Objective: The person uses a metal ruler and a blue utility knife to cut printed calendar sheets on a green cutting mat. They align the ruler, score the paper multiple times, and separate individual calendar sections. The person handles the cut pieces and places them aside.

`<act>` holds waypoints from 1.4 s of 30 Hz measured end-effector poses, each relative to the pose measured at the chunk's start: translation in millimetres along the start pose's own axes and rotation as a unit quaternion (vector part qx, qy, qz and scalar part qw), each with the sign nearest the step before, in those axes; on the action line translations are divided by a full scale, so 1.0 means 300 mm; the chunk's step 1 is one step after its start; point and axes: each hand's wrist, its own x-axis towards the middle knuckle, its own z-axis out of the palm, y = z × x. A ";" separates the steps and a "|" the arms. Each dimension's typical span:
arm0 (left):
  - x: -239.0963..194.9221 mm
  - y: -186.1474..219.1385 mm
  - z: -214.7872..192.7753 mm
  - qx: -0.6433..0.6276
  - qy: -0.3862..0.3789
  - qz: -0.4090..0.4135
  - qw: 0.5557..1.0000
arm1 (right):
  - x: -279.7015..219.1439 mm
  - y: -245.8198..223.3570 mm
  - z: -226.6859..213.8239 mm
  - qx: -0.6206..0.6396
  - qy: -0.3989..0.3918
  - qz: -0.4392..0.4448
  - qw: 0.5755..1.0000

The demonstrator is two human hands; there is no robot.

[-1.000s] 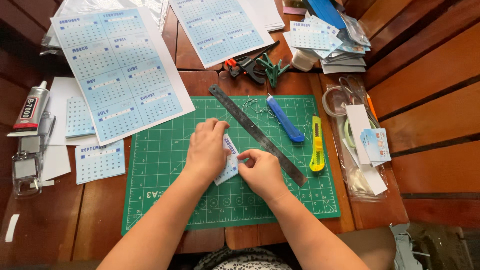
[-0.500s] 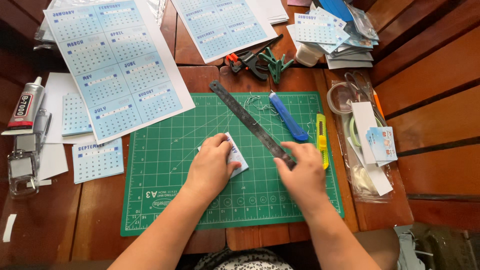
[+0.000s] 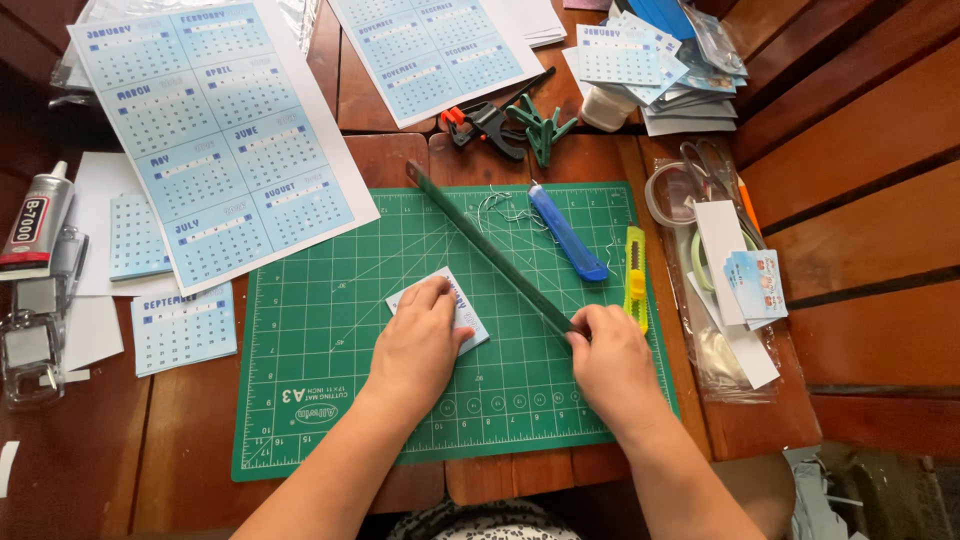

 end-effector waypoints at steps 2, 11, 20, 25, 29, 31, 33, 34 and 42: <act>-0.006 -0.003 0.004 -0.005 0.003 -0.001 1.000 | -0.049 -0.019 0.000 0.033 -0.004 0.000 0.999; -0.021 0.004 -0.021 -0.082 0.025 0.008 0.996 | -0.254 -0.195 0.000 0.214 -0.123 0.048 0.968; -0.012 0.006 -0.063 -0.128 -0.005 -0.046 0.991 | -0.284 -0.176 0.070 0.157 -0.117 -0.029 0.980; -0.019 -0.002 -0.036 -0.115 0.004 -0.028 0.993 | -0.289 -0.154 0.106 0.113 -0.088 -0.062 0.988; -0.020 -0.005 -0.034 -0.100 0.019 -0.017 0.995 | -0.293 -0.151 0.104 0.101 -0.103 -0.066 0.987; -0.020 -0.005 -0.034 -0.097 0.025 -0.014 0.995 | -0.293 -0.154 0.095 0.109 -0.103 -0.064 0.987; -0.018 -0.008 -0.035 -0.100 0.016 -0.021 0.995 | -0.291 -0.160 0.083 0.126 -0.107 -0.056 0.985; -0.018 -0.007 -0.035 -0.100 0.015 -0.021 0.995 | -0.292 -0.160 0.080 0.126 -0.107 -0.056 0.985; -0.020 -0.028 -0.012 -0.093 0.011 -0.023 0.995 | -0.289 -0.157 0.080 0.135 -0.092 -0.072 0.984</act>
